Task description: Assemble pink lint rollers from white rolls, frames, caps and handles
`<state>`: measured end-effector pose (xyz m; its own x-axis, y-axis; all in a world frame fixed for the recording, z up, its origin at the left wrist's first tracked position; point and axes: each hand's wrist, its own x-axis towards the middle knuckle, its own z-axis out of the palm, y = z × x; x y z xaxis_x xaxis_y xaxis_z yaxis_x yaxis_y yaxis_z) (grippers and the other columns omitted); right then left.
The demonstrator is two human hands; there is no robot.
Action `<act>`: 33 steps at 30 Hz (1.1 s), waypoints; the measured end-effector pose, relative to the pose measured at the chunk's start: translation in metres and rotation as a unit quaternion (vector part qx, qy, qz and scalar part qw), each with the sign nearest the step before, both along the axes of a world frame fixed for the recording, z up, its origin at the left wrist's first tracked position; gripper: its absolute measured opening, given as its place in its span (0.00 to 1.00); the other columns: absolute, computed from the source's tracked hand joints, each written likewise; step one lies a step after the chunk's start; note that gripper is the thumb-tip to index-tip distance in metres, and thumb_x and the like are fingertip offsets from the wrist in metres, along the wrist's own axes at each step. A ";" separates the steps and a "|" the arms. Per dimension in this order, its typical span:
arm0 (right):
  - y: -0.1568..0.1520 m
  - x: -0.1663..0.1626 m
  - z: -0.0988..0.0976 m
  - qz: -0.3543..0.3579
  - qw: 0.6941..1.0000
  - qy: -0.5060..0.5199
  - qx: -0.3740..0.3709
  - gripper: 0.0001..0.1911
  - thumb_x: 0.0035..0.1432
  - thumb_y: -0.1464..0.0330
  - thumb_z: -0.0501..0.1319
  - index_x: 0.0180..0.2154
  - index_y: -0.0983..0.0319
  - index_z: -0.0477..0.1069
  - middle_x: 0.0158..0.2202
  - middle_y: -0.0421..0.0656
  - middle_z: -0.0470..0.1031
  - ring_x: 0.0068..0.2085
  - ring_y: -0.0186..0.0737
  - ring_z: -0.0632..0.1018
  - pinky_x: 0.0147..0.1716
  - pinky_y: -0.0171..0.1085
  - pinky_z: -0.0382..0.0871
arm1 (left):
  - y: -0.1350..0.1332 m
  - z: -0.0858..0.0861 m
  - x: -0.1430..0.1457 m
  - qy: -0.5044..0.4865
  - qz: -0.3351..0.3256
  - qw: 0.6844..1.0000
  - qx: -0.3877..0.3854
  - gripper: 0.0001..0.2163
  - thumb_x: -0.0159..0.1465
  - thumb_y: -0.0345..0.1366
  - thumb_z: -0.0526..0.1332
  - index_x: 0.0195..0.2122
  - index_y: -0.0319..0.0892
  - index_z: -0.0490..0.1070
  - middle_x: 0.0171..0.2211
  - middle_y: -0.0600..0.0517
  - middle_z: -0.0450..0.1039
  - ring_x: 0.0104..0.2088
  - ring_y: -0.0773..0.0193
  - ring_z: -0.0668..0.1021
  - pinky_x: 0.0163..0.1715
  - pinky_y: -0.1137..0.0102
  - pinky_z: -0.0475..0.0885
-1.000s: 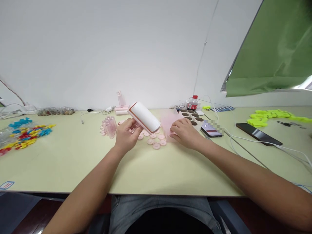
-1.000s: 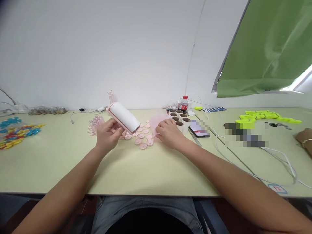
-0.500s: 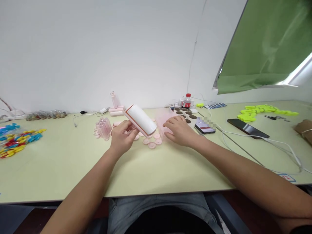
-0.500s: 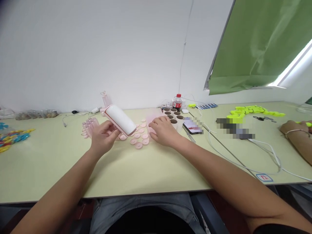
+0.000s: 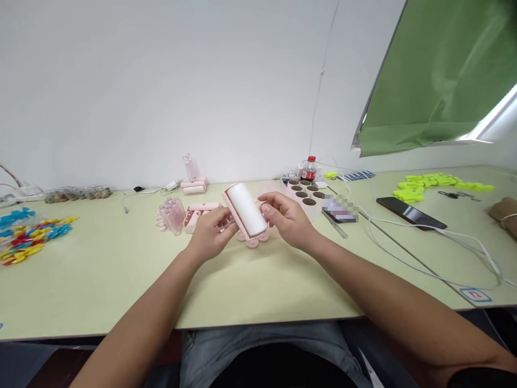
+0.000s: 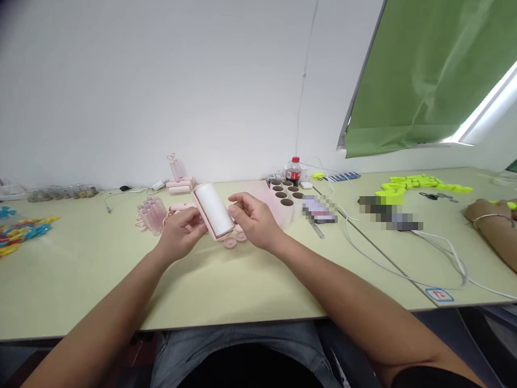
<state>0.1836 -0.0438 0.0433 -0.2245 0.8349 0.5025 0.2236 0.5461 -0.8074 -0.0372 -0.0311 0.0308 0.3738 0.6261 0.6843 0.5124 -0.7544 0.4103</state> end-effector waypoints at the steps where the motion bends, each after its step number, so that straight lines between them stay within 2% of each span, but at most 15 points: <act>1: 0.000 -0.002 -0.003 0.040 0.997 0.030 -0.059 0.19 0.61 0.56 0.57 0.48 0.61 0.67 0.33 0.42 0.73 0.32 0.39 0.74 0.31 0.38 0.69 | 0.000 -0.001 0.000 0.017 -0.019 1.000 -0.008 0.09 0.64 0.40 0.59 0.39 0.41 0.73 0.30 0.51 0.74 0.29 0.66 0.72 0.30 0.70 0.65; 3: -0.001 -0.005 -0.011 0.104 0.982 0.073 -0.140 0.22 0.59 0.53 0.58 0.48 0.61 0.67 0.34 0.42 0.73 0.32 0.39 0.74 0.29 0.37 0.69 | -0.001 -0.002 0.002 0.050 -0.049 0.997 -0.024 0.09 0.65 0.40 0.58 0.41 0.41 0.73 0.31 0.50 0.75 0.29 0.66 0.72 0.30 0.70 0.65; 5: -0.002 -0.006 -0.018 0.135 0.970 0.096 -0.179 0.24 0.57 0.52 0.59 0.48 0.62 0.67 0.37 0.44 0.74 0.33 0.39 0.75 0.28 0.36 0.70 | -0.002 -0.004 0.003 0.076 -0.059 0.994 -0.044 0.09 0.65 0.39 0.58 0.40 0.41 0.73 0.31 0.50 0.75 0.29 0.65 0.72 0.30 0.70 0.65; 10: -0.005 -0.004 -0.029 0.150 0.968 0.077 -0.187 0.28 0.54 0.54 0.64 0.51 0.62 0.64 0.41 0.47 0.74 0.33 0.40 0.75 0.22 0.34 0.69 | -0.004 -0.006 0.007 0.108 -0.026 0.991 -0.077 0.08 0.64 0.39 0.59 0.41 0.42 0.72 0.31 0.51 0.73 0.30 0.64 0.72 0.30 0.69 0.65; 12: -0.005 -0.004 -0.031 0.131 0.974 0.051 -0.180 0.28 0.53 0.56 0.65 0.52 0.61 0.63 0.40 0.46 0.74 0.32 0.40 0.75 0.20 0.33 0.68 | -0.004 -0.007 0.007 0.073 -0.019 0.991 -0.113 0.16 0.62 0.41 0.62 0.49 0.43 0.67 0.36 0.50 0.73 0.31 0.64 0.73 0.31 0.69 0.68; 15: -0.006 -0.004 -0.031 0.079 0.985 0.019 -0.154 0.26 0.54 0.61 0.64 0.53 0.60 0.64 0.39 0.44 0.72 0.30 0.38 0.73 0.20 0.33 0.67 | -0.004 -0.008 0.004 -0.020 -0.055 0.982 -0.177 0.30 0.60 0.43 0.64 0.60 0.46 0.53 0.47 0.47 0.68 0.35 0.66 0.76 0.35 0.69 0.72; 18: -0.007 -0.004 -0.031 0.093 0.986 -0.021 -0.134 0.25 0.53 0.64 0.64 0.54 0.59 0.66 0.39 0.43 0.73 0.31 0.37 0.72 0.25 0.34 0.66 | -0.003 -0.008 0.001 -0.087 -0.110 0.972 -0.191 0.29 0.64 0.43 0.61 0.63 0.49 0.49 0.53 0.44 0.64 0.38 0.66 0.76 0.36 0.69 0.73; 20: -0.009 -0.005 -0.031 0.120 0.984 -0.050 -0.123 0.25 0.52 0.66 0.64 0.53 0.59 0.68 0.39 0.42 0.73 0.34 0.38 0.72 0.29 0.35 0.66 | -0.003 -0.007 0.000 -0.086 -0.123 0.974 -0.169 0.23 0.65 0.43 0.59 0.60 0.48 0.57 0.50 0.44 0.66 0.37 0.66 0.74 0.35 0.69 0.72; 23: -0.010 -0.006 -0.031 0.145 0.980 -0.058 -0.121 0.24 0.51 0.66 0.65 0.51 0.61 0.70 0.42 0.43 0.73 0.39 0.41 0.73 0.36 0.37 0.66 | -0.002 -0.004 0.000 -0.068 -0.124 0.977 -0.161 0.14 0.64 0.44 0.60 0.48 0.43 0.70 0.39 0.48 0.69 0.33 0.66 0.71 0.31 0.70 0.69; 27: -0.009 -0.007 -0.032 0.161 0.978 -0.039 -0.128 0.27 0.51 0.64 0.66 0.53 0.63 0.68 0.45 0.45 0.73 0.43 0.44 0.73 0.40 0.39 0.66 | 0.001 0.001 -0.002 -0.128 -0.143 0.941 -0.278 0.15 0.58 0.45 0.66 0.38 0.41 0.68 0.28 0.54 0.65 0.27 0.69 0.68 0.25 0.72 0.66; 30: -0.007 -0.008 -0.035 0.170 0.976 -0.037 -0.130 0.29 0.50 0.62 0.67 0.54 0.63 0.68 0.46 0.46 0.73 0.44 0.45 0.73 0.42 0.40 0.66 | 0.003 0.004 -0.005 -0.134 -0.151 0.912 -0.357 0.16 0.53 0.44 0.69 0.34 0.41 0.66 0.26 0.56 0.62 0.24 0.70 0.67 0.21 0.74 0.63; 33: -0.007 -0.009 -0.038 0.175 0.975 -0.024 -0.135 0.30 0.50 0.60 0.67 0.53 0.63 0.69 0.46 0.46 0.74 0.43 0.45 0.74 0.41 0.40 0.67 | 0.004 0.006 -0.008 -0.122 -0.158 0.896 -0.396 0.17 0.51 0.43 0.70 0.32 0.41 0.64 0.25 0.57 0.61 0.23 0.72 0.66 0.19 0.76 0.60</act>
